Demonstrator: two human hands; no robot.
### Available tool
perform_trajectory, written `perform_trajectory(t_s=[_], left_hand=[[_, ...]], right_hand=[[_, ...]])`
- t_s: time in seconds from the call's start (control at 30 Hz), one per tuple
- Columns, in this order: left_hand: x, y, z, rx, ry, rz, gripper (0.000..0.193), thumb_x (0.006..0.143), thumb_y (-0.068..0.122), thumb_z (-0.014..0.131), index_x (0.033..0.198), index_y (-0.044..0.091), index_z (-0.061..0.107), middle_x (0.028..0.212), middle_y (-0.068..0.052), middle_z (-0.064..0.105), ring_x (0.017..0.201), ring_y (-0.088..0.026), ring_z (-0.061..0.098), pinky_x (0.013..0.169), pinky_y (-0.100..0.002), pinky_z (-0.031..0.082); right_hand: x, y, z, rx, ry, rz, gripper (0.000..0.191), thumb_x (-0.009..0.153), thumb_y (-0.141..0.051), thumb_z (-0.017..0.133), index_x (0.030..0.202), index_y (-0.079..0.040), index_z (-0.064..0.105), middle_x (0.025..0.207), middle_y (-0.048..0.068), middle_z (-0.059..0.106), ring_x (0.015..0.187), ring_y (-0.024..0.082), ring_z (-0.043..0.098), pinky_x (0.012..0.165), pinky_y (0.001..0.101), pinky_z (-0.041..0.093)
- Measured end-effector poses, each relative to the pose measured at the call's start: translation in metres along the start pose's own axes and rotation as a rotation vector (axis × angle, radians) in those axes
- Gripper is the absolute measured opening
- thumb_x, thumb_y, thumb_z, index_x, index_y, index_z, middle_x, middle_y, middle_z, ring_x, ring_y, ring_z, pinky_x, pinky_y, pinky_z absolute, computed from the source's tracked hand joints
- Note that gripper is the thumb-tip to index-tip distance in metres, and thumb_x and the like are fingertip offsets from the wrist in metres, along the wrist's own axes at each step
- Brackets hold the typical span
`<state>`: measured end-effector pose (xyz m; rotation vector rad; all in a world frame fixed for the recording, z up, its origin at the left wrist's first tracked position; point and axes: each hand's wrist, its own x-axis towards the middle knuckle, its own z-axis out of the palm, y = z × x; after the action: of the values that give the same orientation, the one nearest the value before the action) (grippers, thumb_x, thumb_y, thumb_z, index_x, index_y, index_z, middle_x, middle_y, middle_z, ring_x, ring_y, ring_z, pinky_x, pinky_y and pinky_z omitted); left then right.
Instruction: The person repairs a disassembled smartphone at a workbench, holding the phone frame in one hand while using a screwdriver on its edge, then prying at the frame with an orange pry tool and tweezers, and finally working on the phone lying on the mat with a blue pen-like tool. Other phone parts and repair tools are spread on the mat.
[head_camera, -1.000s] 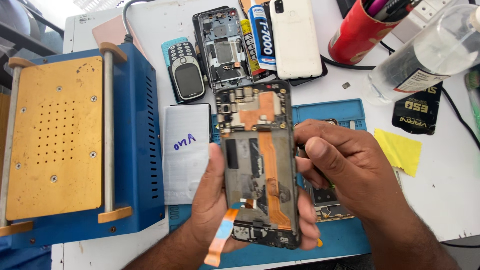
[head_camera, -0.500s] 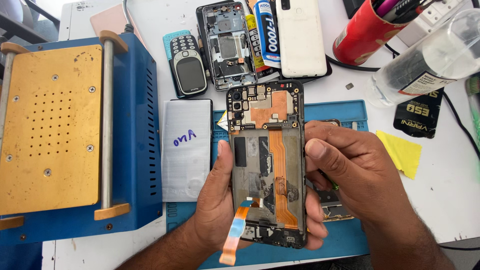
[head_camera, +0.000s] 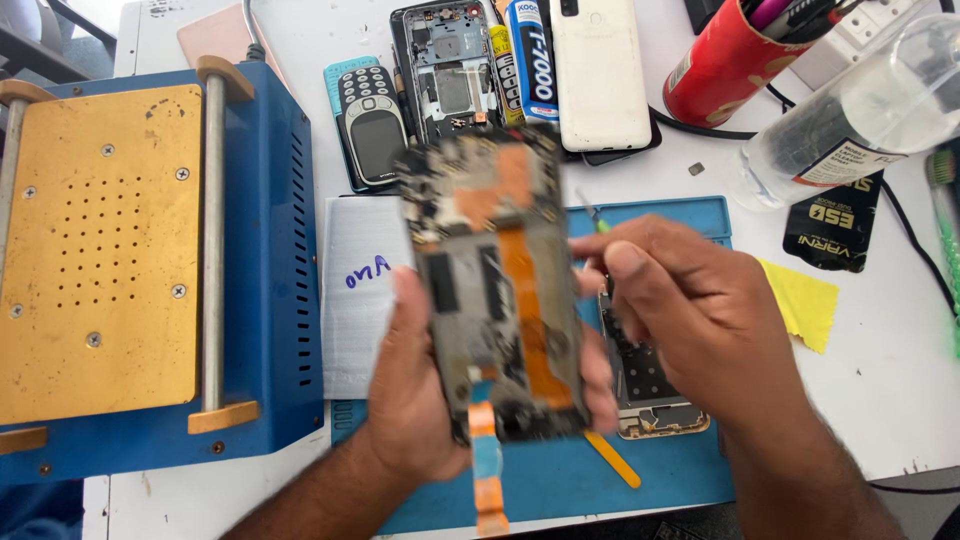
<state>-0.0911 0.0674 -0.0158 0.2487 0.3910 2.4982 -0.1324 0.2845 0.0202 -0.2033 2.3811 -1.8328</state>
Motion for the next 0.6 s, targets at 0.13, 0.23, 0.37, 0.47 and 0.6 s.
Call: perform_trajectory(t_s=[0.13, 0.23, 0.37, 0.47, 0.6], left_hand=[[0.002, 0.017, -0.001, 0.083, 0.022, 0.231, 0.100, 0.107, 0.077, 0.025, 0.155, -0.010, 0.035, 0.117, -0.029, 0.064, 0.108, -0.035, 0.069, 0.097, -0.052, 0.059], [0.004, 0.025, 0.000, 0.096, 0.088, 0.299, 0.104, 0.102, 0.078, 0.026, 0.160, -0.007, 0.035, 0.114, -0.027, 0.064, 0.105, -0.035, 0.069, 0.094, -0.054, 0.060], [0.004, 0.025, 0.004, 0.205, 0.140, 0.311, 0.107, 0.100, 0.080, 0.029, 0.160, -0.008, 0.037, 0.111, -0.026, 0.063, 0.104, -0.033, 0.068, 0.094, -0.054, 0.060], [0.003, 0.024, 0.004, 0.277, 0.157, 0.309, 0.107, 0.100, 0.081, 0.030, 0.159, -0.008, 0.037, 0.110, -0.026, 0.063, 0.104, -0.033, 0.067, 0.091, -0.053, 0.060], [0.001, 0.023, 0.001, 0.214, 0.105, 0.311, 0.104, 0.100, 0.080, 0.028, 0.155, -0.008, 0.038, 0.111, -0.025, 0.063, 0.102, -0.031, 0.067, 0.090, -0.050, 0.060]], right_hand=[[0.006, -0.004, 0.007, -0.645, 0.045, -0.156, 0.024, 0.094, -0.014, 0.063, 0.114, -0.008, 0.076, 0.103, 0.012, 0.073, 0.088, 0.029, 0.070, 0.078, 0.0378, 0.054], [0.006, -0.006, 0.018, -0.798, -0.070, -0.059, 0.026, 0.088, -0.012, 0.065, 0.110, -0.012, 0.079, 0.102, 0.013, 0.072, 0.091, 0.033, 0.070, 0.081, 0.0430, 0.055], [0.000, -0.006, 0.031, -0.840, -0.200, 0.045, 0.024, 0.089, -0.014, 0.065, 0.110, -0.011, 0.076, 0.101, 0.012, 0.068, 0.090, 0.029, 0.071, 0.082, 0.0421, 0.056], [-0.001, -0.007, 0.032, -0.823, -0.201, 0.115, 0.031, 0.087, -0.018, 0.067, 0.117, -0.013, 0.075, 0.099, 0.011, 0.067, 0.087, 0.027, 0.071, 0.079, 0.0417, 0.057], [-0.013, -0.011, 0.030, -0.880, -0.176, -0.090, 0.022, 0.087, -0.023, 0.071, 0.104, -0.010, 0.075, 0.097, 0.012, 0.067, 0.087, 0.031, 0.069, 0.077, 0.0441, 0.056]])
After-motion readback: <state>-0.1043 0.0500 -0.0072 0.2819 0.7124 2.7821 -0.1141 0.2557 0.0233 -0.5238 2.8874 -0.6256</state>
